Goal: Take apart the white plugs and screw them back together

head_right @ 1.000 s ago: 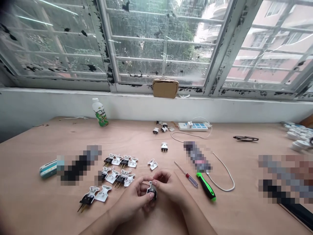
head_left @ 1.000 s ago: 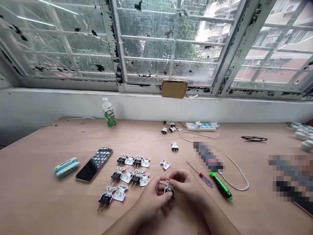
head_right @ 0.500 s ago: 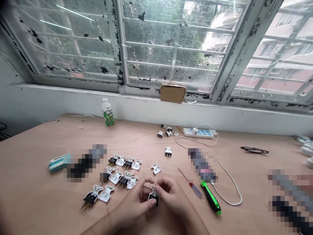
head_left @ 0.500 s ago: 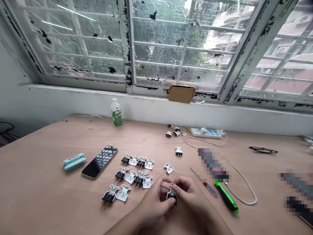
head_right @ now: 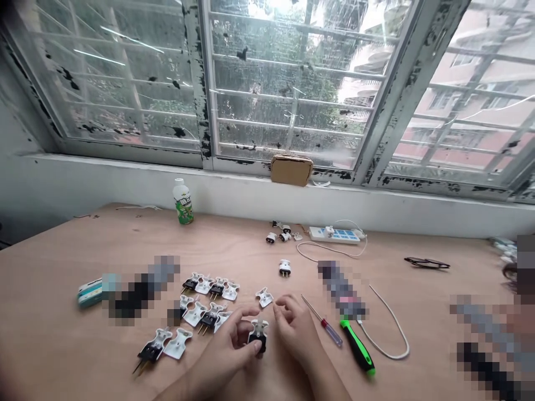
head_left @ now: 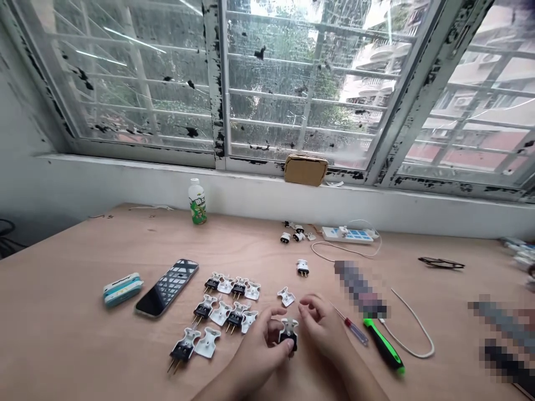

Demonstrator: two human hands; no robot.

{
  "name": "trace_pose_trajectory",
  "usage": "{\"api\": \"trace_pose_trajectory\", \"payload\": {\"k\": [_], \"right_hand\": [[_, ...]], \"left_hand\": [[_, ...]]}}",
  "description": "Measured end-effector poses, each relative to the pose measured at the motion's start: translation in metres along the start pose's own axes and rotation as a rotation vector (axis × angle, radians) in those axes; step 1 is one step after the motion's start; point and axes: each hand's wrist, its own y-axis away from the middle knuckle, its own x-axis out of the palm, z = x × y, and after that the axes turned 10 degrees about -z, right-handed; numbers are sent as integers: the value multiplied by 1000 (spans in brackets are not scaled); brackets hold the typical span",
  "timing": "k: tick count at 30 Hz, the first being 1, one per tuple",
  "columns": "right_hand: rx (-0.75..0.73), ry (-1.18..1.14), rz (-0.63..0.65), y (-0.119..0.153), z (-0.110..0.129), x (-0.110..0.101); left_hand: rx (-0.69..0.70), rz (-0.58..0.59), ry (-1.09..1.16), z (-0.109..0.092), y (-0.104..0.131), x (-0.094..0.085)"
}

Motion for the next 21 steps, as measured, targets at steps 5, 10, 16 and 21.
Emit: {"api": "trace_pose_trajectory", "payload": {"k": [5, 10, 16, 21], "right_hand": [[-134, 224, 84, 2, 12, 7], [-187, 497, 190, 5, 21, 11], [-204, 455, 134, 6, 20, 4], [-204, 419, 104, 9, 22, 0]], "left_hand": [[34, -26, 30, 1, -4, -4], [72, -27, 29, 1, -5, -8], [35, -58, 33, -8, -4, -6], [29, -110, 13, -11, -3, -6]]}}
